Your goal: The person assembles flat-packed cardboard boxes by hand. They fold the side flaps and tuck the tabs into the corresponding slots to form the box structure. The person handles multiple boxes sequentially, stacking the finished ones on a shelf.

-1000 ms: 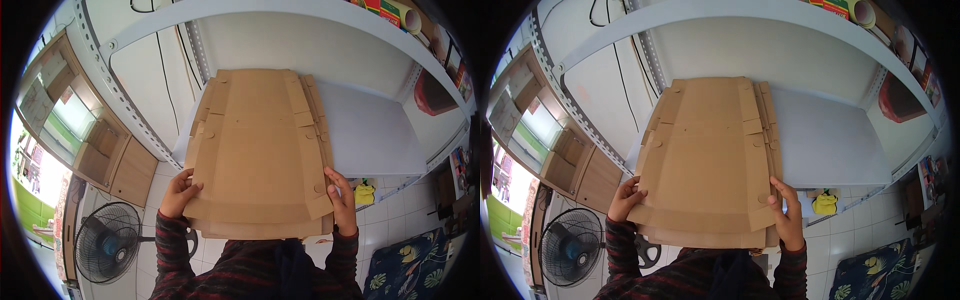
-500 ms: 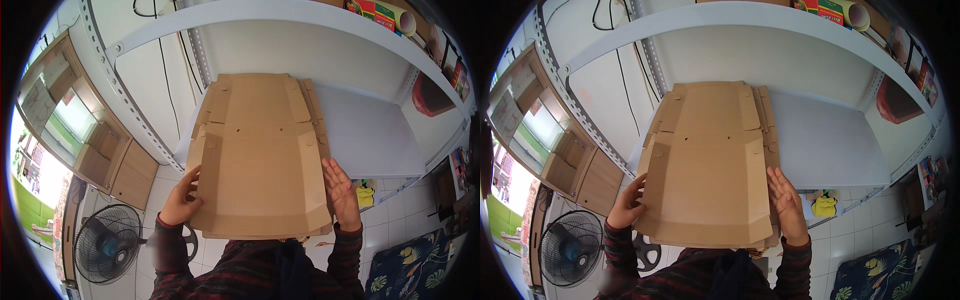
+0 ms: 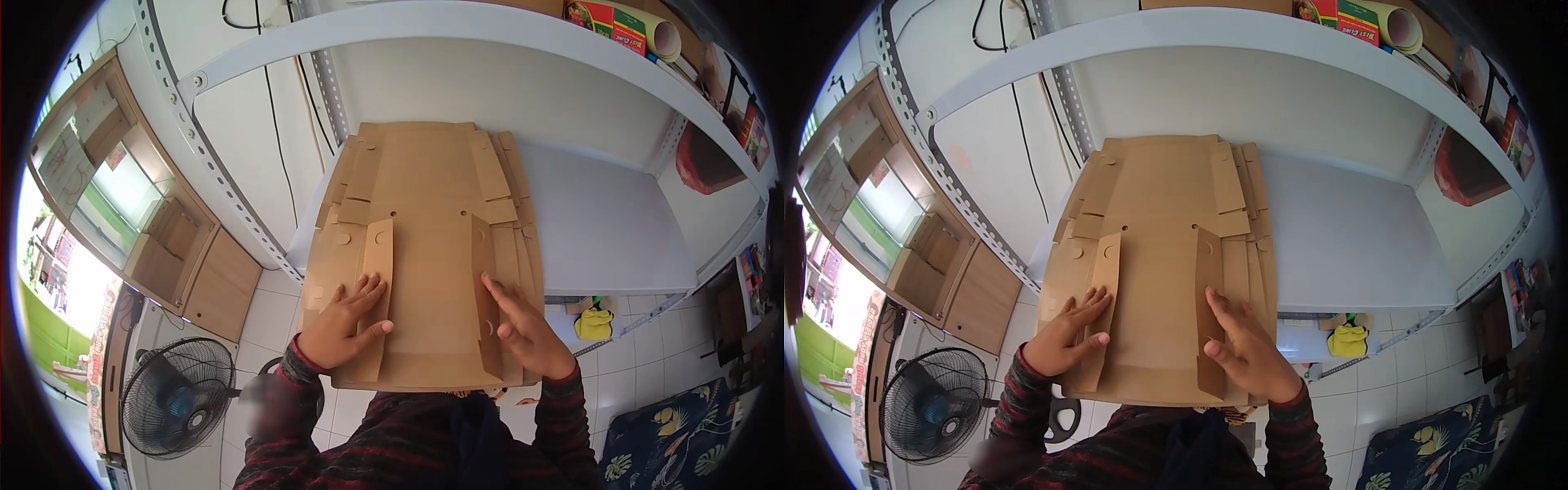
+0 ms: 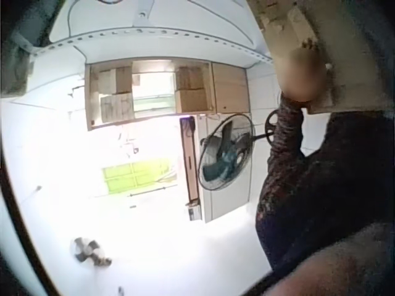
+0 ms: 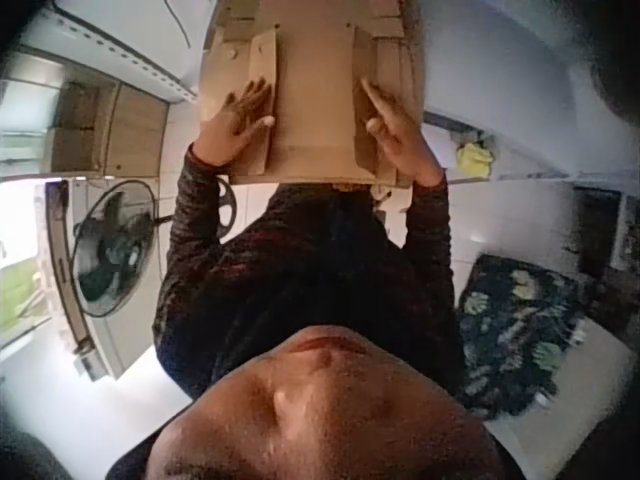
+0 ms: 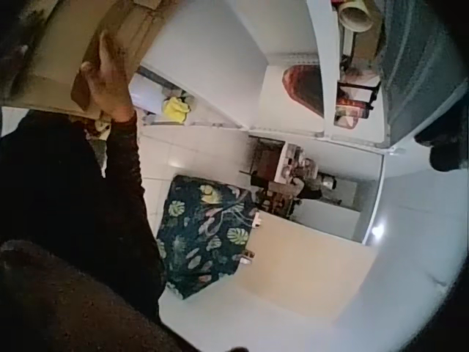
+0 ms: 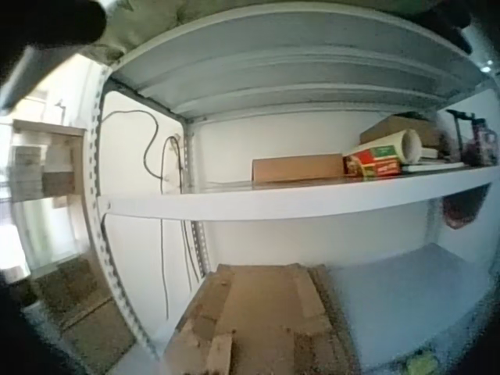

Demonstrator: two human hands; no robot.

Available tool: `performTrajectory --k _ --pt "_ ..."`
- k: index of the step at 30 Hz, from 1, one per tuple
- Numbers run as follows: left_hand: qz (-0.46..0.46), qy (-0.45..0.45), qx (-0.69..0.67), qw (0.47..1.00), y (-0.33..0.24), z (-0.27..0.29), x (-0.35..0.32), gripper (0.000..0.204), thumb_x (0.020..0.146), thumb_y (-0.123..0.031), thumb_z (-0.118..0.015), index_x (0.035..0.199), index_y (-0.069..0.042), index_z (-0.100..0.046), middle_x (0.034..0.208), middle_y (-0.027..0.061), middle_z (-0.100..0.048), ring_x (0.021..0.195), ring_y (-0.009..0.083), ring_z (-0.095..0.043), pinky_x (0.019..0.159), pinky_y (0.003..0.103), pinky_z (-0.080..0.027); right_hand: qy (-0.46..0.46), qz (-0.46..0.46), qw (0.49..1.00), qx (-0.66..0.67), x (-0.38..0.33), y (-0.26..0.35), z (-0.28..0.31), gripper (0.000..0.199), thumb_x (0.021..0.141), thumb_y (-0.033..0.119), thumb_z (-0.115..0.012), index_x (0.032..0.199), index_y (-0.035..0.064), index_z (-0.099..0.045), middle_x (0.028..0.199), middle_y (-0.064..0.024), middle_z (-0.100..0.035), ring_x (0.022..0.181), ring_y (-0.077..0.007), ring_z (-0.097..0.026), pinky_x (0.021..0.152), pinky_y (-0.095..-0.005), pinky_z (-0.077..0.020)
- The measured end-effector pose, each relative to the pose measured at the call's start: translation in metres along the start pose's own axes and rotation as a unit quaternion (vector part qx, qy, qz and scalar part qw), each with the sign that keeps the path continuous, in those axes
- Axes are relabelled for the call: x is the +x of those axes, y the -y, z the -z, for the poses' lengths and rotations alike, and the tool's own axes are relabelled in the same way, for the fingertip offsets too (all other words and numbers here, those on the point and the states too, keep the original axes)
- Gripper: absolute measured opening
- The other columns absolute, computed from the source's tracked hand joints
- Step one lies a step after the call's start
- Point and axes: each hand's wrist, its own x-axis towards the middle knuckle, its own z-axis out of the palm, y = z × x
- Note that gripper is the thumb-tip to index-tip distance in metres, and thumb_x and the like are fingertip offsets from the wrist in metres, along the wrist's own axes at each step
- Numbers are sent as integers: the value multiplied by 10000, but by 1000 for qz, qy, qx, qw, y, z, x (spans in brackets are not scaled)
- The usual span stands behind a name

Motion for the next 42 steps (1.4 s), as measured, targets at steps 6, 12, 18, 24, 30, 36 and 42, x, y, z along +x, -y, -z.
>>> performTrajectory --k 6,12,18,24,30,36,42 --pt "18 25 58 998 -1 0 5 540 987 -344 -471 1415 -17 -429 1503 164 -375 1446 335 -237 1142 611 -95 -14 32 976 -215 1 -7 -19 884 942 627 -402 1466 -68 -251 1476 -270 -355 1419 -365 -283 1166 -514 -146" --pt "6 13 -10 1000 24 20 8 411 980 -240 -513 1356 -74 -527 1451 112 -467 1424 370 -281 1110 676 -58 -35 37 999 7 -1 -1 10 731 998 515 -377 1424 -79 -345 1452 -264 -395 1420 -370 -280 1160 -514 -164" --pt "5 -35 4 999 38 20 12 365 957 -202 -549 1298 -77 -586 1398 113 -526 1419 378 -292 1108 681 -34 -10 48 995 -92 4 -8 22 734 983 525 -409 1419 -64 -368 1451 -228 -420 1429 -370 -262 1168 -522 -127" --pt "11 -44 44 998 27 14 16 371 923 -195 -585 1267 -60 -609 1355 151 -556 1386 326 -368 1128 648 -35 -1 41 988 -150 7 -11 8 780 938 542 -500 1406 -71 -381 1411 -253 -454 1396 -385 -318 1163 -493 -177" --pt "29 -117 141 983 15 13 28 424 813 -310 -734 1120 -24 -676 1142 149 -678 1128 293 -619 1092 577 -278 -47 9 993 -111 24 5 12 807 858 445 -689 1400 -67 -379 1318 -260 -518 1255 -378 -484 1064 -427 -370" --pt "51 -218 -109 969 44 19 28 420 782 -150 -756 1122 53 -616 944 132 -686 829 190 -688 766 310 -538 -195 7 980 34 28 -30 13 786 820 129 -723 1471 38 -294 1269 -179 -544 1016 -248 -626 844 -349 -511" --pt "133 -116 -391 903 64 26 8 461 794 21 -685 1234 60 -550 880 11 -592 838 101 -636 732 213 -505 -197 -68 948 242 1 -51 34 834 769 -110 -644 1487 77 -262 1104 -100 -570 807 -100 -605 735 -253 -519"
